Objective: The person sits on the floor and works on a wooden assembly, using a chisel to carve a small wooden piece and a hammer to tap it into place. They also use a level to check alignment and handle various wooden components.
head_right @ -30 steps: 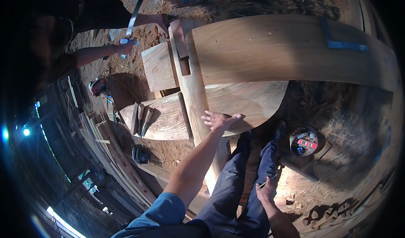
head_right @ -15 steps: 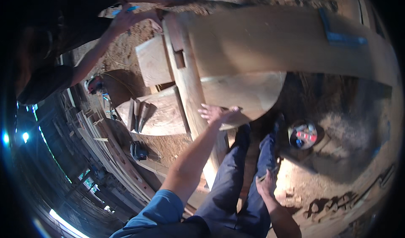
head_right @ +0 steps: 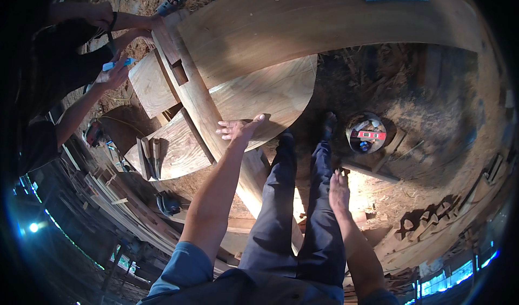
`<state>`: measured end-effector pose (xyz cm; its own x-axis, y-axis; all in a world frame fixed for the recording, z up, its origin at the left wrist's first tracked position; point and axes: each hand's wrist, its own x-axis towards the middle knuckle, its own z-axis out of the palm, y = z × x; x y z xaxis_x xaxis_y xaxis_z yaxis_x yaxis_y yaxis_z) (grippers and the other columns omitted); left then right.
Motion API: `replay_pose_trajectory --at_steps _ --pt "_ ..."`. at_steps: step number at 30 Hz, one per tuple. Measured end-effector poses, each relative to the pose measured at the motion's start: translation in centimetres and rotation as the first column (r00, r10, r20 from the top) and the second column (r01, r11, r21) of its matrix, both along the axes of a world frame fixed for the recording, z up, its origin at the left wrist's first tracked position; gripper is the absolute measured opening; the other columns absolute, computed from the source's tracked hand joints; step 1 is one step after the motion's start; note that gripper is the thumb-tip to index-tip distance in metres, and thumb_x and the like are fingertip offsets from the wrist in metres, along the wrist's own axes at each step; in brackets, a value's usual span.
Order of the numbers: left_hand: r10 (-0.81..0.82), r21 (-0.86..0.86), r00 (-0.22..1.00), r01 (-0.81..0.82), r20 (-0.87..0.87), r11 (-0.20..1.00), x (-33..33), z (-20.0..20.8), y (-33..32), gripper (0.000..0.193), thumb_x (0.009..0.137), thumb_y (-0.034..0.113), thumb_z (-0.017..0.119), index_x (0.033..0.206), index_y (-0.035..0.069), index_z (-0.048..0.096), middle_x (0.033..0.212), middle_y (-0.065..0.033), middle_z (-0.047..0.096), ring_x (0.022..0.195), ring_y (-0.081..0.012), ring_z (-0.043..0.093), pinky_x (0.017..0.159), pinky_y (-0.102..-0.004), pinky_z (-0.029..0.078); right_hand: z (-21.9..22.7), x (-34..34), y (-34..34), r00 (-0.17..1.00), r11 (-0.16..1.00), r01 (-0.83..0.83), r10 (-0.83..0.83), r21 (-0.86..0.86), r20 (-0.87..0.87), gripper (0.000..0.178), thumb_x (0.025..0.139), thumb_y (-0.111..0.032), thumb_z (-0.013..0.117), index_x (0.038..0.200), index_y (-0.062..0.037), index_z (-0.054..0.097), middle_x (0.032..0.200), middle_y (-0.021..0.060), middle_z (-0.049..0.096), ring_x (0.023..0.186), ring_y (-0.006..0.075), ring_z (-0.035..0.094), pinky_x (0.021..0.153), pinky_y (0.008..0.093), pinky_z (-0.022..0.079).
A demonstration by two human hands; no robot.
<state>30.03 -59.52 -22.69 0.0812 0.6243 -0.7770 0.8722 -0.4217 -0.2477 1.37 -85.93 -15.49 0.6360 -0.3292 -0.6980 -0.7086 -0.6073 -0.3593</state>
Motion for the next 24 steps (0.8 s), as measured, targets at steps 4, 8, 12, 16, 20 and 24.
replay_pose_trajectory --at_steps 4,8,12,16,20,24 --pt "0.006 0.016 1.0 -0.006 0.026 1.0 -0.2 0.1 -0.3 0.166 0.05 0.056 0.096 0.151 0.001 -0.024 0.157 -0.0317 -0.025 0.149 -0.0474 -0.01 0.121 -0.0577 0.019 0.3 5.9 -1.2 0.721 0.646 0.667 -0.684 0.371 -0.108 0.053 0.106 -0.046 0.043 0.131 -0.003 0.061 0.096 0.0046 0.065 0.077 0.0082 0.059 0.071 0.024 0.046" --pt "-0.15 0.054 0.965 0.141 0.214 0.989 -1.0 1.4 -1.0 0.158 0.056 0.058 0.092 0.153 0.003 -0.021 0.157 -0.0316 -0.024 0.149 -0.0482 -0.011 0.121 -0.0605 0.012 1.5 10.0 -0.9 0.61 0.526 0.758 -0.781 0.387 -0.135 0.052 0.105 -0.046 0.046 0.128 -0.0031 0.061 0.095 0.006 0.066 0.077 0.0102 0.063 0.071 0.0253 0.049" --pt "-0.498 0.137 0.717 0.5 0.488 0.855 0.8 1.3 -1.0 0.135 0.074 0.055 0.08 0.155 -0.001 -0.012 0.158 -0.0325 -0.019 0.148 -0.0517 -0.009 0.118 -0.065 0.007 2.2 11.1 -0.1 0.538 0.446 0.789 -0.833 0.423 -0.125 0.042 0.105 -0.039 0.05 0.123 -0.003 0.063 0.095 0.0066 0.067 0.078 0.0111 0.064 0.071 0.0246 0.05" --pt "-0.476 0.183 0.7 0.454 0.532 0.872 5.2 -0.4 -0.8 0.108 0.086 0.048 0.071 0.154 -0.006 0.007 0.159 -0.0345 0.0 0.148 -0.0525 0.002 0.119 -0.0621 0.011 2.1 11.0 0.6 0.516 0.413 0.775 -0.85 0.478 -0.103 0.034 0.104 -0.033 0.052 0.12 -0.0041 0.064 0.093 0.0055 0.067 0.077 0.0108 0.065 0.071 0.0247 0.051" --pt "-0.737 0.144 0.302 0.869 0.605 0.474 5.2 0.2 -3.5 0.084 0.09 0.039 0.068 0.148 -0.009 0.031 0.156 -0.0329 0.025 0.146 -0.0505 0.018 0.119 -0.0572 0.019 1.5 12.5 0.5 0.335 0.199 0.852 -0.918 0.484 -0.213 0.029 0.101 -0.028 0.06 0.118 -0.005 0.065 0.091 0.0035 0.067 0.075 0.0103 0.065 0.069 0.0248 0.052" --pt "-0.465 -0.021 0.124 0.975 0.876 0.22 -0.2 2.7 -6.1 0.071 0.089 0.027 0.066 0.145 -0.006 0.038 0.15 -0.0339 0.034 0.142 -0.0505 0.027 0.117 -0.0554 0.025 0.0 17.8 0.1 0.349 0.206 0.768 -0.929 0.606 -0.126 0.03 0.098 -0.023 0.065 0.121 -0.0037 0.063 0.089 0.0041 0.066 0.076 0.0106 0.064 0.07 0.0232 0.051"
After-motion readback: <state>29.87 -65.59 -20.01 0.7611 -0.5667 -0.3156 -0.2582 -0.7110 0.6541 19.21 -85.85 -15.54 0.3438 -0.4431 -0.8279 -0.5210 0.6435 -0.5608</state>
